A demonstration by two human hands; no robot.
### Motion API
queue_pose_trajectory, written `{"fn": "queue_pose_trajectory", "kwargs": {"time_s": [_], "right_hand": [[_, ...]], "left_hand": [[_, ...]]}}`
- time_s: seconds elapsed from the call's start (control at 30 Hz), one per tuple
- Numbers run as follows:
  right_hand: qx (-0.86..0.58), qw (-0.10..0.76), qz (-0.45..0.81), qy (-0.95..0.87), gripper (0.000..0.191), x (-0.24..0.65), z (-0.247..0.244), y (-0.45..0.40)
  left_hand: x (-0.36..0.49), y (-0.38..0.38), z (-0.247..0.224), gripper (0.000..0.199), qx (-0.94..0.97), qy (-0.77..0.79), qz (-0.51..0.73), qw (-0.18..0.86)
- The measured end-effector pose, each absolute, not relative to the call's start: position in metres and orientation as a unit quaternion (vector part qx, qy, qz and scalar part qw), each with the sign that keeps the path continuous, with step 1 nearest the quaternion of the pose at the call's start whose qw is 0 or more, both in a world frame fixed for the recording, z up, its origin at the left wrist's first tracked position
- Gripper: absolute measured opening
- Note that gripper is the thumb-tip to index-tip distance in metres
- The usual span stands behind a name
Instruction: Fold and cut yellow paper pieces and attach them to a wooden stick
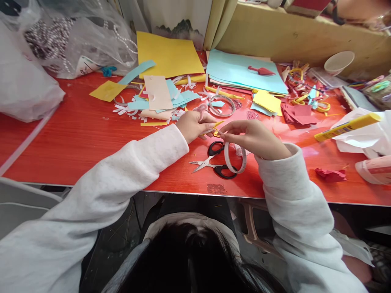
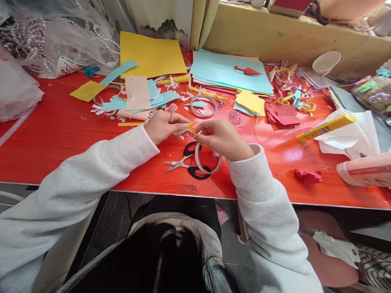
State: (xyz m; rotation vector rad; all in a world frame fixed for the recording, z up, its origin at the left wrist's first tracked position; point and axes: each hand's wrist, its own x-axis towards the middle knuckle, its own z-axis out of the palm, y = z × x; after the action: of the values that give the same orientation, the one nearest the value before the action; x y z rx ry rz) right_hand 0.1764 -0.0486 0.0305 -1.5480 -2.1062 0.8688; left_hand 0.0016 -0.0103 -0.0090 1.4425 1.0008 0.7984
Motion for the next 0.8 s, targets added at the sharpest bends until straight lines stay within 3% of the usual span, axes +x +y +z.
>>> {"fn": "queue_pose_trajectory", "kwargs": {"time_s": [0.27,0.53,0.8], "right_hand": [[-0.558,0.192,0.290,-0.753,0.021,0.174,0.038,-0.051],[-0.571,0.241,0.291,-0.729,0.016,0.176,0.035,-0.047],[-0.565,0.255,0.348,-0.704,0.017,0.175,0.036,-0.048]], "left_hand": [[0.003,-0.014,-0.003,0.011,0.620,0.399,0.333,0.588],[0.005,-0.017,0.001,0.026,0.606,0.362,0.329,0.627],[0.003,-0.015,-0.004,0.024,0.651,0.383,0.349,0.554]]}}
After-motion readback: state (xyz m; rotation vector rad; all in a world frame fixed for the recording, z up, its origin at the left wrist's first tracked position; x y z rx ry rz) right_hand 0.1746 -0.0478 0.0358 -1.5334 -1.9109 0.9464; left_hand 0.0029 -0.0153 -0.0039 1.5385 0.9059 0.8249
